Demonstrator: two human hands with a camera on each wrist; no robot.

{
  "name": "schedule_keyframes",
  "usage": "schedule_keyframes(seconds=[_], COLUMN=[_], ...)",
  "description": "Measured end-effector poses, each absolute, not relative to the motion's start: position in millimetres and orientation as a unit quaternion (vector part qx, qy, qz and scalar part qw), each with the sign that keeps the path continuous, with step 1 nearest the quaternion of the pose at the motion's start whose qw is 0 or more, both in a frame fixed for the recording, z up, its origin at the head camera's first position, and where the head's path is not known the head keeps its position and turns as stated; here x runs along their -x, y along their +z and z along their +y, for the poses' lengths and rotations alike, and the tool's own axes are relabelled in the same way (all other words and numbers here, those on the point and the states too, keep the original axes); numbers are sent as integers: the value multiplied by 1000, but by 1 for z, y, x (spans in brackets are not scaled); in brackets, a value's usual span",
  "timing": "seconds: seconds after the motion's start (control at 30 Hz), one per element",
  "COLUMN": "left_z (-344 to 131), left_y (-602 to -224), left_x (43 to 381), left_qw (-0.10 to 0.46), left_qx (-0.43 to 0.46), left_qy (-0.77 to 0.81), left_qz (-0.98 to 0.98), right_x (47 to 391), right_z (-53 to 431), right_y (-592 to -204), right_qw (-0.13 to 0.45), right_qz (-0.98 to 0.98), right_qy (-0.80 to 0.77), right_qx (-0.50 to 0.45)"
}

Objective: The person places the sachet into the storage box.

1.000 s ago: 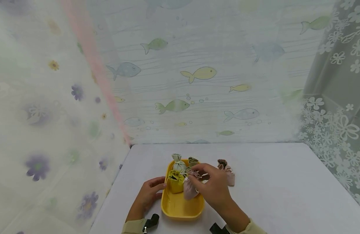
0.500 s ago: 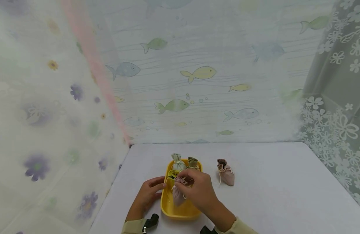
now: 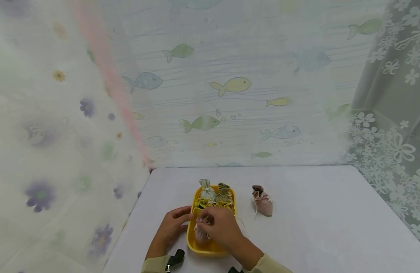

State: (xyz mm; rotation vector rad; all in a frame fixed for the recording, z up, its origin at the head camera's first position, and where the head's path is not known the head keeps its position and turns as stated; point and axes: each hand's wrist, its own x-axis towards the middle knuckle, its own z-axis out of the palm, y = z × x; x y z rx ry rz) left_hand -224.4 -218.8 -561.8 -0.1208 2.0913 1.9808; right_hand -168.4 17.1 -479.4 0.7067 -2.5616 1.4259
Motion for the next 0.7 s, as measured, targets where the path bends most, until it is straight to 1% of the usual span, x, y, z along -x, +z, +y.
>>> schedule_keyframes(seconds=[0.27,0.37,0.53,0.7], left_z=[-219,-218,-218,-217], left_y=[-561,-560,-558,-559], left_x=[224,224,223,224], left_qw=[133,135,129,124], left_qx=[47,46,46,48], left_qy=[677,681,678,679], left_qz=[722,718,722,722], right_x=[169,169,169,176], right_z=[16,20,35,62], right_y=[-484,-481,-474,-470], right_qw=[44,53,102,193], right_qz=[-858,-864,-863,-861], right_qy=[453,441,430,413], right_qx=[-236,-238,-244,-224])
